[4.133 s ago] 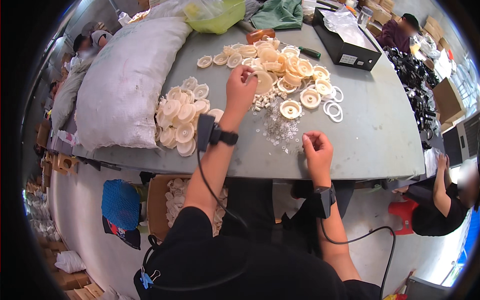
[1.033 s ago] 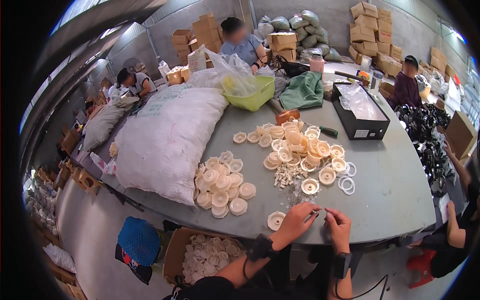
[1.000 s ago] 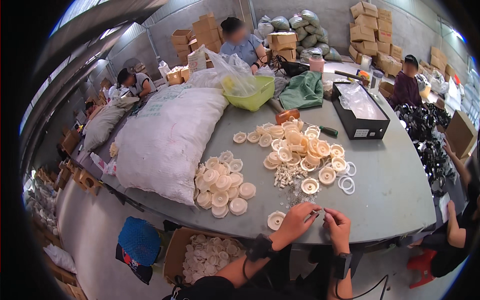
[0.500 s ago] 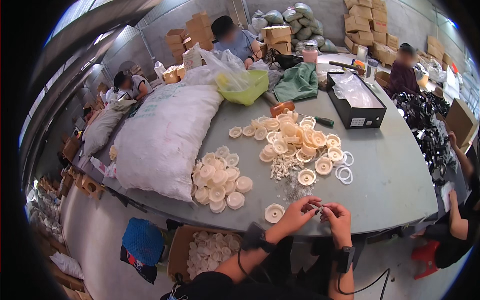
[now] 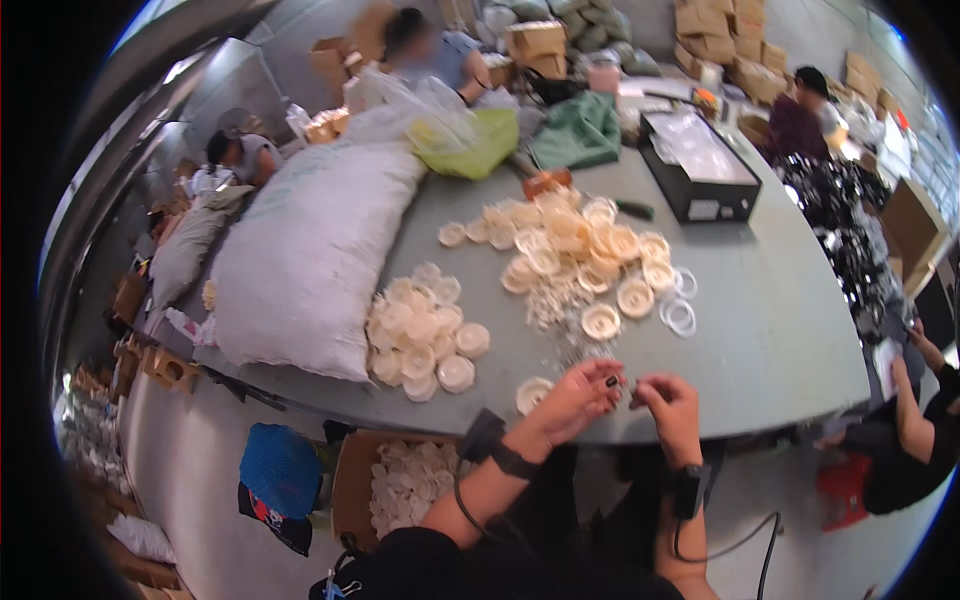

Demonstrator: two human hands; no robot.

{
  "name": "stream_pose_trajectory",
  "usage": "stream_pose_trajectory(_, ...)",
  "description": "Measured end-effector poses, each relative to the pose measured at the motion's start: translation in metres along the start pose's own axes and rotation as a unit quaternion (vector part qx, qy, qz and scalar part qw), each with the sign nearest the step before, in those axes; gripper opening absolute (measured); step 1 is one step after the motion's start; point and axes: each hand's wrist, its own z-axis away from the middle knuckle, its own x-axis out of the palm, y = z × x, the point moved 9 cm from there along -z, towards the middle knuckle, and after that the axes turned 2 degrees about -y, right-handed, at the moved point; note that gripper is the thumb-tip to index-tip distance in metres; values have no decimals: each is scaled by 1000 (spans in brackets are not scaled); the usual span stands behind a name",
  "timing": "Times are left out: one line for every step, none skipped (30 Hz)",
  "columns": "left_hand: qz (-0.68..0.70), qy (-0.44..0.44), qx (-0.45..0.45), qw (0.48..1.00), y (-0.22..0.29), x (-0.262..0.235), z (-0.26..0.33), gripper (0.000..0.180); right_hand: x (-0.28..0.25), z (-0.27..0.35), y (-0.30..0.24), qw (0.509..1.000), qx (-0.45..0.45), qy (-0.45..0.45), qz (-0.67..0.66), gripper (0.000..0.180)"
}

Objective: Pressing small metal rings into white plastic caps at a production table.

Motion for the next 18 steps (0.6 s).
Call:
stream_pose_trajectory(-57, 13, 30, 998, 7, -2, 1, 34, 2, -2, -3, 1000, -14, -2, -2, 14)
stream_pose_trajectory(-113, 27, 57, 992, 13, -5, 2, 34, 5, -4, -6, 1000, -18, -5, -20, 15)
stream_pose_trajectory(-152, 39, 67, 985, 19, -2, 3, 35, 8, -6, -9, 998, -26, -11, -47, 15)
stream_pose_trajectory(-174, 50, 75, 981, 25, 0, 5, 35, 11, -6, -13, 999, -27, -16, -43, 15)
stream_pose_trajectory(-163, 52, 60, 983, 26, 2, 4, 35, 12, -8, -15, 998, -31, -20, -48, 14)
stream_pose_trajectory(-175, 62, 46, 981, 27, 1, 2, 35, 11, -9, -15, 998, -36, -19, -51, 14)
stream_pose_trajectory(-191, 71, 37, 978, 27, 2, 0, 35, 11, -10, -18, 997, -45, -23, -56, 14)
stream_pose_trajectory(-184, 73, 29, 980, 24, 4, -2, 35, 9, -9, -16, 998, -35, -18, -53, 14)
stream_pose_trajectory(-182, 71, 37, 980, 23, 7, -2, 32, 7, -7, -18, 998, -48, -17, -40, 13)
stream_pose_trajectory(-182, 71, 49, 980, 25, 10, -1, 29, 7, -6, -21, 997, -63, -20, -29, 13)
stream_pose_trajectory(-178, 74, 47, 980, 25, 10, 1, 29, 7, -4, -21, 998, -57, -20, -27, 13)
stream_pose_trajectory(-148, 69, 29, 986, 22, 10, 3, 26, 6, -3, -24, 997, -67, -14, -35, 13)
stream_pose_trajectory(-117, 63, 11, 991, 18, 9, 4, 24, 4, -1, -26, 996, -76, -7, -43, 13)
stream_pose_trajectory(-113, 64, 11, 991, 19, 7, 6, 24, 2, 0, -29, 996, -93, -8, -17, 12)
stream_pose_trajectory(-117, 66, 8, 991, 19, 5, 7, 22, 1, 0, -29, 996, -90, -9, -15, 12)
stream_pose_trajectory(-123, 67, 5, 990, 19, 4, 10, 20, 2, 2, -32, 995, -93, -7, 26, 13)
stream_pose_trajectory(-121, 70, 6, 990, 20, 4, 12, 20, 2, 2, -33, 993, -97, -5, 67, 13)
stream_pose_trajectory(-123, 80, 18, 989, 23, 4, 14, 19, 3, -1, -33, 993, -95, -7, 67, 13)
